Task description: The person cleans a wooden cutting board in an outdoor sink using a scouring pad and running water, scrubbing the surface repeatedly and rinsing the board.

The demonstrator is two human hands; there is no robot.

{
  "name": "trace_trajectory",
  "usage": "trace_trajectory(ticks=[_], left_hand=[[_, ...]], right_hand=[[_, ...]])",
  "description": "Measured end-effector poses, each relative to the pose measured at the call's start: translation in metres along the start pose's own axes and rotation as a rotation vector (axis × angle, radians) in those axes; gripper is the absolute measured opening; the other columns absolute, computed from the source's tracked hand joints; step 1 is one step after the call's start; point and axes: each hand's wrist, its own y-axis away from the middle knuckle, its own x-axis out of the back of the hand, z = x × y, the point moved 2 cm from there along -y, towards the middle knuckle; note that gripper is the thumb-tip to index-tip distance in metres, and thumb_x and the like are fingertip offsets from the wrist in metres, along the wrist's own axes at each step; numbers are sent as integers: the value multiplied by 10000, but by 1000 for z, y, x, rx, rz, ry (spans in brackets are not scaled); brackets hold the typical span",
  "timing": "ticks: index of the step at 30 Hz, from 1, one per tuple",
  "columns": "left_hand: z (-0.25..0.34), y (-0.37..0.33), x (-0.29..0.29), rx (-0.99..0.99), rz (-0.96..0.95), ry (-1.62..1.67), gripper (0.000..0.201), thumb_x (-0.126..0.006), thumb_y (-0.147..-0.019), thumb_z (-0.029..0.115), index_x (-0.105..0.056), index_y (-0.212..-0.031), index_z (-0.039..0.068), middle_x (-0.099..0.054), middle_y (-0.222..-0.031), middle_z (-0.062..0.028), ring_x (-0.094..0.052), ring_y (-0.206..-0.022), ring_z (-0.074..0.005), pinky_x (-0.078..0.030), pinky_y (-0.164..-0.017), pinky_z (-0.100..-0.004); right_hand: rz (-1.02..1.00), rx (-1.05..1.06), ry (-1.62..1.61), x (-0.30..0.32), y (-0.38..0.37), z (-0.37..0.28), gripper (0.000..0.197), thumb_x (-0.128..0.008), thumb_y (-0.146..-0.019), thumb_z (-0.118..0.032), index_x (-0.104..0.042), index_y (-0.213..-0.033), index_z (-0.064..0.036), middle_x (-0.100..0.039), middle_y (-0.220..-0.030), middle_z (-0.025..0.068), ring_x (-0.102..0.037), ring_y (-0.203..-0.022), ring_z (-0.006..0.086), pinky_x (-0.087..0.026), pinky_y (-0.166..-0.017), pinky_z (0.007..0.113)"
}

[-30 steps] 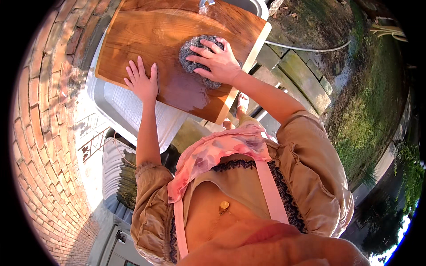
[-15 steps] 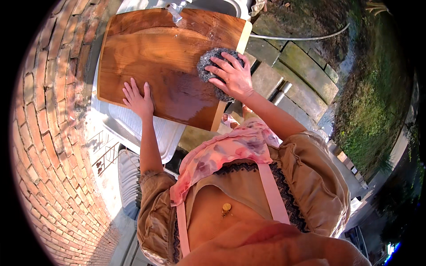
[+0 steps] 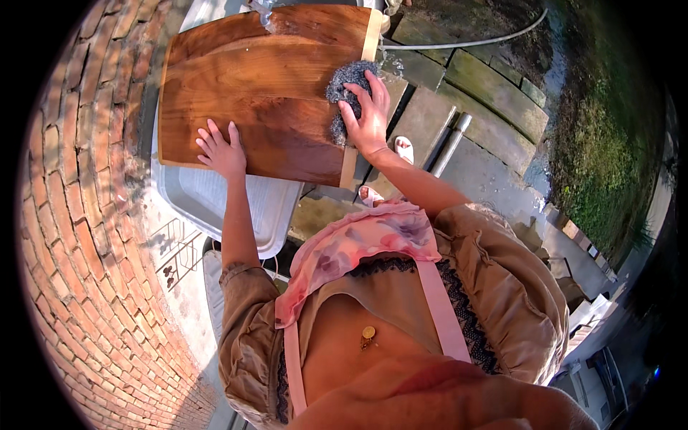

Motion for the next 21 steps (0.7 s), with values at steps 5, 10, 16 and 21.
trace_trajectory(ticks=[5, 10, 16, 21], left_hand=[[6, 7, -14, 180, -109, -33, 748, -320, -1033, 604, -218, -1619, 150, -138, -1673, -217, -96, -1520, -494, -95, -1129, -752], [30, 9, -9, 64, -82, -44, 741, -289, -1041, 584, -203, -1621, 132, -120, -1671, -239, -73, -1518, -513, -69, -1132, -753], [23, 12, -11, 109, -74, -62, 732, -245, -1037, 603, -187, -1629, 175, -109, -1679, -224, -64, -1528, -499, -50, -1141, -747], [32, 12, -7, 113, -106, 34, 718, -210, -1043, 583, -160, -1633, 177, -74, -1674, -251, -11, -1525, -516, 5, -1140, -749]], right_hand=[[-61, -5, -1, 1, 4, -6, 422, -763, -850, -280, -692, -1261, -216, -431, -1520, 134, -308, -1405, 448, -298, -1169, 530], [162, 98, 87, -11, -146, 76, 386, -756, -878, -369, -709, -1252, -290, -455, -1514, 144, -456, -1324, 411, -379, -1111, 477], [155, 123, 31, -18, -122, 58, 381, -713, -891, -288, -712, -1217, -91, -458, -1491, 264, -489, -1335, 434, -405, -1123, 432], [119, 22, 17, -10, 32, 5, 344, -749, -883, -357, -722, -1209, -251, -416, -1508, 273, -428, -1352, 458, -352, -1114, 498]])
